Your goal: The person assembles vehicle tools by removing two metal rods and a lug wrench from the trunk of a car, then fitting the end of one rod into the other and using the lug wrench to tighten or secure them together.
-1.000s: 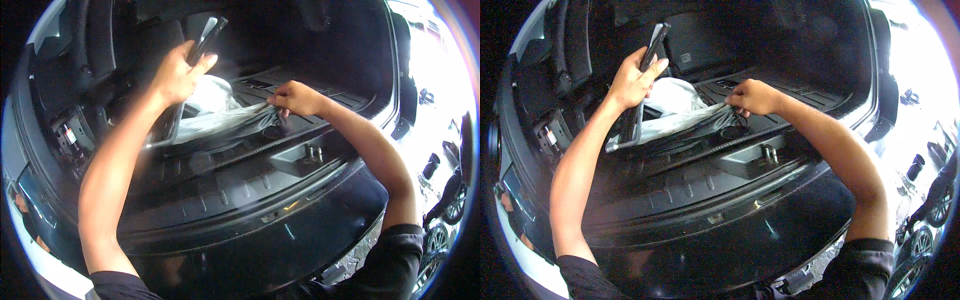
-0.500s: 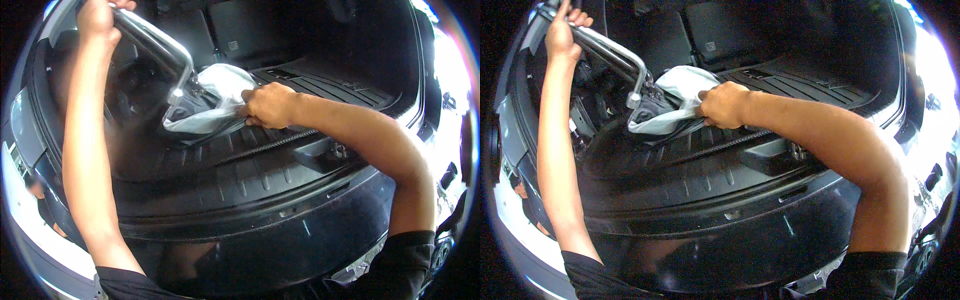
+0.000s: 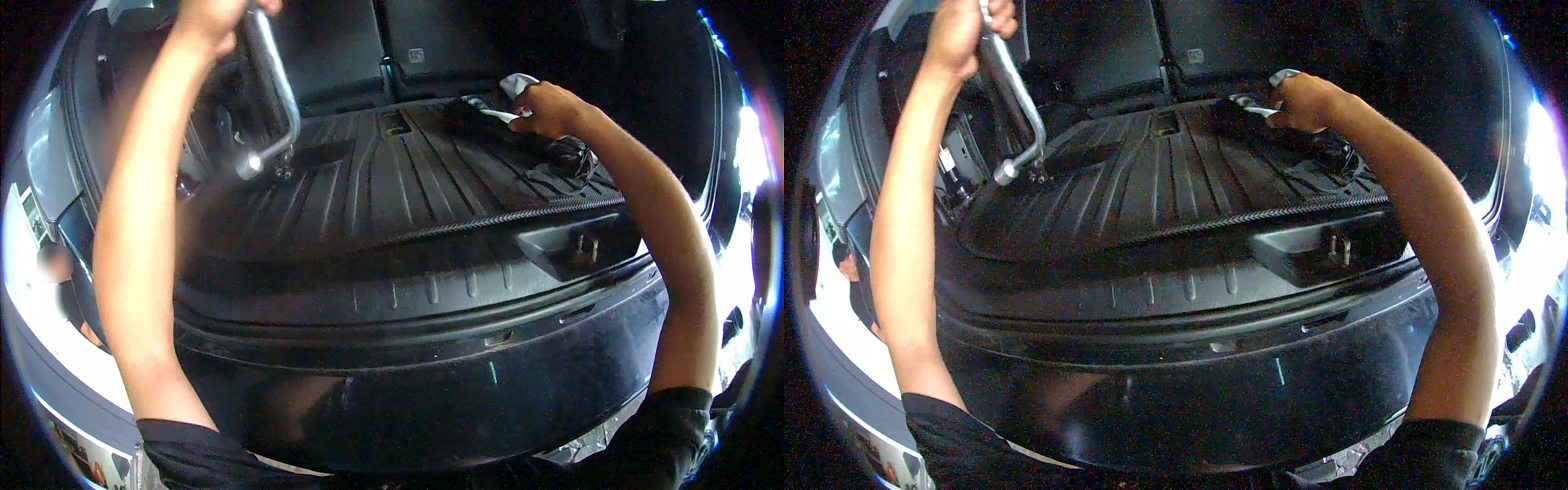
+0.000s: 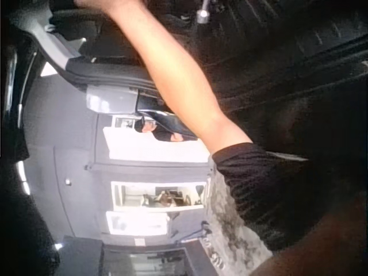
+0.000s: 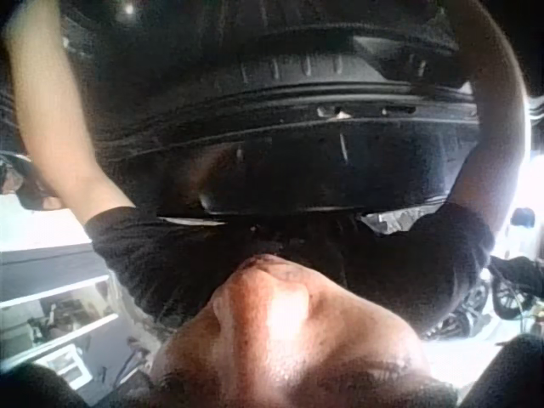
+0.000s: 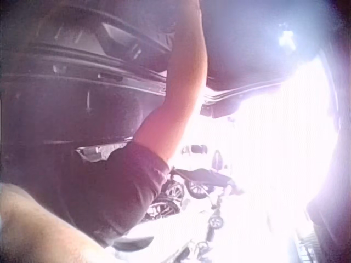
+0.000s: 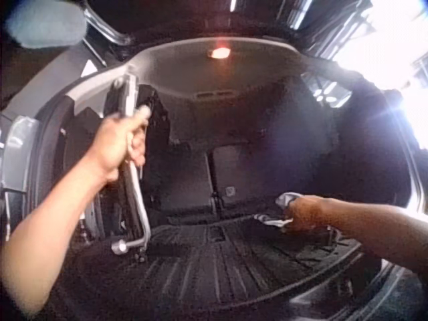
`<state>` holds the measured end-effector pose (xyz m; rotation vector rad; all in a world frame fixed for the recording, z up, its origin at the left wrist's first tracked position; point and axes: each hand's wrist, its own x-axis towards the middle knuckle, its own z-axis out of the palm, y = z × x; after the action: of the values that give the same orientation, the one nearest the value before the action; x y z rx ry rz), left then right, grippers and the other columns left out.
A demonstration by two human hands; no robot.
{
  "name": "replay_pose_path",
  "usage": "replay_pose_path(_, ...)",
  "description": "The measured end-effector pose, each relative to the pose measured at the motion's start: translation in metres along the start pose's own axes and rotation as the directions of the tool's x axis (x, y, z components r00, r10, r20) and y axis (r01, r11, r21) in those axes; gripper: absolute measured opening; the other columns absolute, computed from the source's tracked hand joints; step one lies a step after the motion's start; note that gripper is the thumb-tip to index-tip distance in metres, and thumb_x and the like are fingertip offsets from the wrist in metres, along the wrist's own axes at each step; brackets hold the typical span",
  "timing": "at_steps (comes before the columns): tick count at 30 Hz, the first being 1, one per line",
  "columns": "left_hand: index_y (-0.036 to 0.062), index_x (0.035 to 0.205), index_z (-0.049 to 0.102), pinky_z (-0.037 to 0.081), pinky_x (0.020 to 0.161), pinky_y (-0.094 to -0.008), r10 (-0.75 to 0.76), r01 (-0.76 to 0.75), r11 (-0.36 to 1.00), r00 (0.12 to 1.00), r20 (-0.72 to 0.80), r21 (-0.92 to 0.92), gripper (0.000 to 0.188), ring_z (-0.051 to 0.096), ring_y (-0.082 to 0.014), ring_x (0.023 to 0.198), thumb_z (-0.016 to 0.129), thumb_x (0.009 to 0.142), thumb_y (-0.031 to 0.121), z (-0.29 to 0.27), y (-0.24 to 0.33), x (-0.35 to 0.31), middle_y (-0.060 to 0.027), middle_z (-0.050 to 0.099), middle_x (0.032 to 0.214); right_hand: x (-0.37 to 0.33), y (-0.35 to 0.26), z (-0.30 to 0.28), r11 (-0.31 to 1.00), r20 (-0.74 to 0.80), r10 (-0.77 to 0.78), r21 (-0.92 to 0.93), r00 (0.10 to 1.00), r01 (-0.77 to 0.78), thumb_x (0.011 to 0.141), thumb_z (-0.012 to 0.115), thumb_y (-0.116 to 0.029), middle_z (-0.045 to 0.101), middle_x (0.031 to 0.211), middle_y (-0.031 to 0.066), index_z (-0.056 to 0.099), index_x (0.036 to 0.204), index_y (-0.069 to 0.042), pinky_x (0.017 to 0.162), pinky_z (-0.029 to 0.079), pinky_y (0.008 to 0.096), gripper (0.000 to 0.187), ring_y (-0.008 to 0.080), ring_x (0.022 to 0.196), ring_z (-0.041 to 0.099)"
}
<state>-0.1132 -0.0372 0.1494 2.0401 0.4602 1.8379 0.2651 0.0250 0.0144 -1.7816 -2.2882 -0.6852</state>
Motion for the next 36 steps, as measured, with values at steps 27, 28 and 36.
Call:
replay_pose_path(27, 0.0045, 0.096, 0.058, 0.051, 0.053, -0.0297, -0.259, -0.131, 0.875, 0.688, 0.678, 0.466, 0.028, 0.059, -0.0132, 0.051, 0.064, 0.094, 0.032, 0.162, -0.097, -0.036, -0.0026, 0.06, 0.07, -0.059, 0.002, -0.014, 0.947, -0.069, -0.006, 0.32, 0.998, 0.028, 0.087, 0.068, -0.028, 0.07, 0.104, 0.0206, 0.066, 0.117, -0.001, 0.085, 0.052, 0.0405, 0.041, 0.0327, 0.091, 0.069)
replay_pose_path(28, 0.0068, 0.09, 0.056, 0.046, 0.05, -0.0277, -0.236, -0.139, 0.892, 0.668, 0.705, 0.43, 0.025, 0.056, -0.0097, 0.052, 0.064, 0.095, 0.03, 0.164, -0.098, -0.039, 0.0014, 0.053, 0.066, -0.057, 0.011, -0.012, 0.967, -0.019, 0.034, 0.254, 0.999, -0.028, 0.087, 0.067, -0.027, 0.07, 0.104, 0.0209, 0.065, 0.117, -0.001, 0.085, 0.052, 0.0402, 0.04, 0.0325, 0.093, 0.069)
replay_pose_path(36, 0.0018, 0.104, 0.054, 0.049, 0.073, -0.0472, -0.181, -0.494, 0.771, 0.436, 0.882, 0.402, 0.02, 0.064, -0.0372, 0.077, 0.057, 0.094, 0.019, 0.163, -0.079, -0.086, -0.0217, 0.065, 0.085, -0.06, 0.055, 0.002, 0.919, 0.28, 0.247, 0.236, 0.928, -0.315, 0.086, 0.07, -0.048, 0.069, 0.108, 0.0199, 0.065, 0.117, 0.0, 0.086, 0.052, 0.043, 0.057, 0.034, 0.102, 0.066)
